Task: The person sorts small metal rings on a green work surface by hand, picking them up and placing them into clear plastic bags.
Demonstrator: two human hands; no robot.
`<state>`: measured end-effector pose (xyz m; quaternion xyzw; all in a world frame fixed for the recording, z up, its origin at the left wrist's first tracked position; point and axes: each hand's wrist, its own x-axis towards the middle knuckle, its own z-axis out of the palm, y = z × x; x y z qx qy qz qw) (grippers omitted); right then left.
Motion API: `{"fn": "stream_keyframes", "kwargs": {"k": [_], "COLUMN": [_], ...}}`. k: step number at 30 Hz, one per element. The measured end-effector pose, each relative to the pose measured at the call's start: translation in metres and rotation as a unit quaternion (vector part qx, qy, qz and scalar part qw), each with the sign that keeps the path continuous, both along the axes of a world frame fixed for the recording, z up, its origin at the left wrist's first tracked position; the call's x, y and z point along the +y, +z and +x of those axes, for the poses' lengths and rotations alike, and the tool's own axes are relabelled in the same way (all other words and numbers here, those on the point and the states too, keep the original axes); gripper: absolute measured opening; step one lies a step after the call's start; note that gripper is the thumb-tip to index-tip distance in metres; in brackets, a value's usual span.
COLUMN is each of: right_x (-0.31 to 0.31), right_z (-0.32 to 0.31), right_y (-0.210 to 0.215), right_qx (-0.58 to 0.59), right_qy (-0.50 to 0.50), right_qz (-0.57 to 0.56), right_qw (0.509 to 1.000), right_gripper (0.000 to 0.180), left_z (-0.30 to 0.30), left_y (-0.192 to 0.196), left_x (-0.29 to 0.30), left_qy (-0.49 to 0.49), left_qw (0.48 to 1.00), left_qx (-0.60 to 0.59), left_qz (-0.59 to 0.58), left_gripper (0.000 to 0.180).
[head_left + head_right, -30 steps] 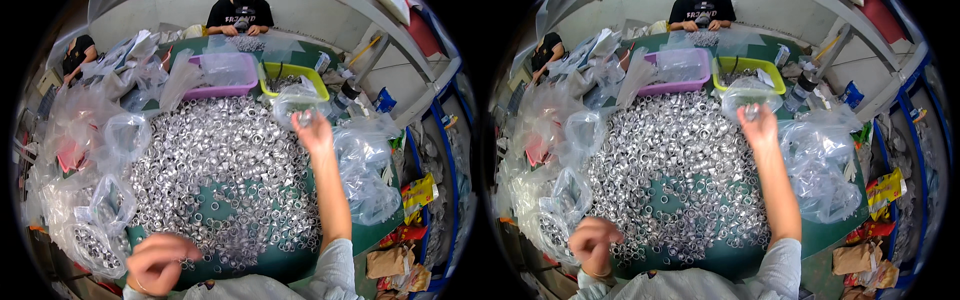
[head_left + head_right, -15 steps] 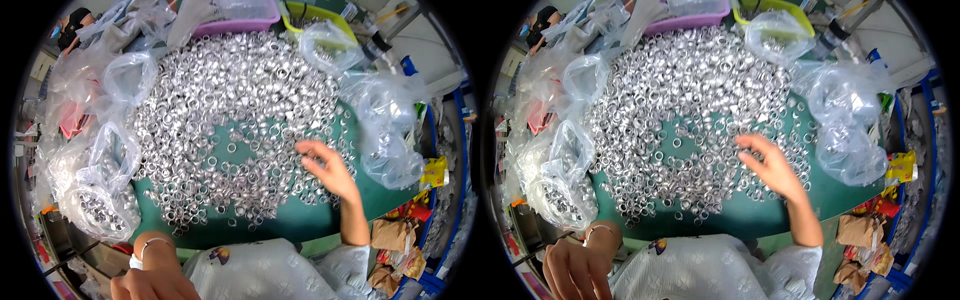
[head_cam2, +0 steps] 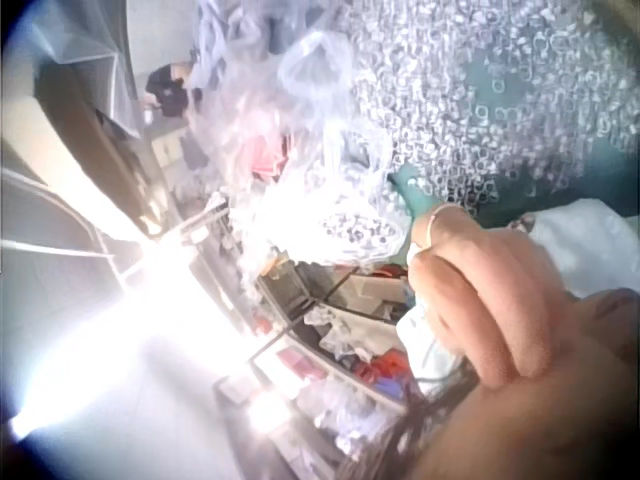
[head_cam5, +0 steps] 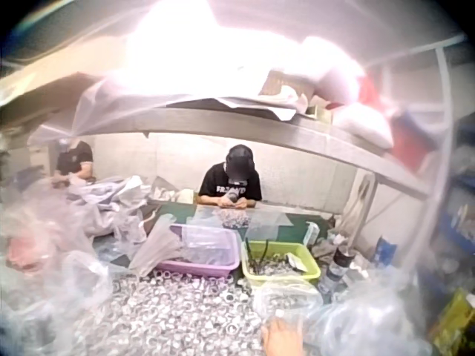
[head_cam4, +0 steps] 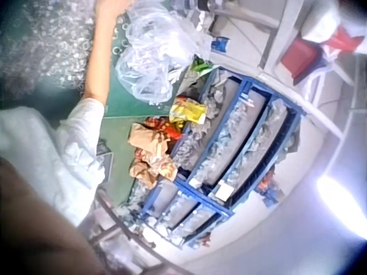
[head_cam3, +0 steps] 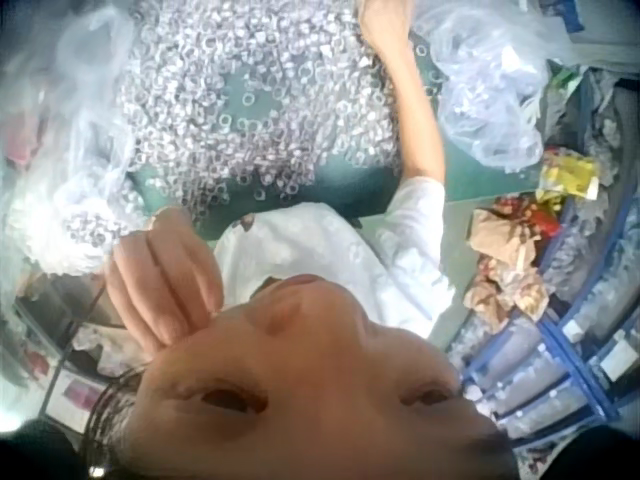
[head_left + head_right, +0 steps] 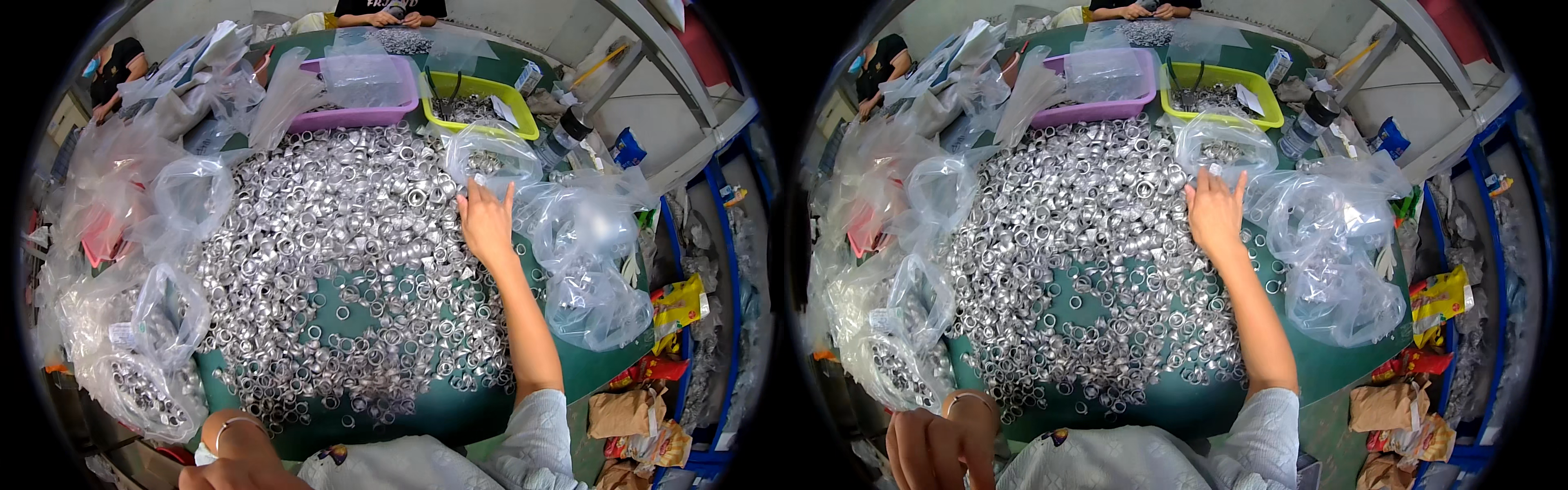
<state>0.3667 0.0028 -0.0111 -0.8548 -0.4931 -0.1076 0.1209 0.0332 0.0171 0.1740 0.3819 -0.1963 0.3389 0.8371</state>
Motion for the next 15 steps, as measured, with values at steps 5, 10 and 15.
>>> {"fn": "stream_keyframes", "kwargs": {"k": [5, 10, 15], "right_x": [-0.003, 0.038, 0.074], "right_z": [0.03, 0.105, 0.103], "right_y": [0.016, 0.016, 0.011], "right_qx": [0.148, 0.09, 0.069], "right_qy": [0.024, -0.072, -0.132], "right_qz": [0.027, 0.066, -0.049], "right_qw": [0.988, 0.991, 0.988], "right_gripper": [0.026, 0.018, 0.02], "left_z": [0.012, 0.022, 0.025], "left_y": [-0.003, 0.0, -0.004], "left_x": [0.016, 0.002, 0.017], "left_qy": [-0.037, 0.007, -0.04], "left_qw": [0.998, 0.994, 0.996], "left_qx": [0.02, 0.084, 0.076], "left_qz": [0.037, -0.066, -0.018], "left_gripper": [0.005, 0.005, 0.01]}}
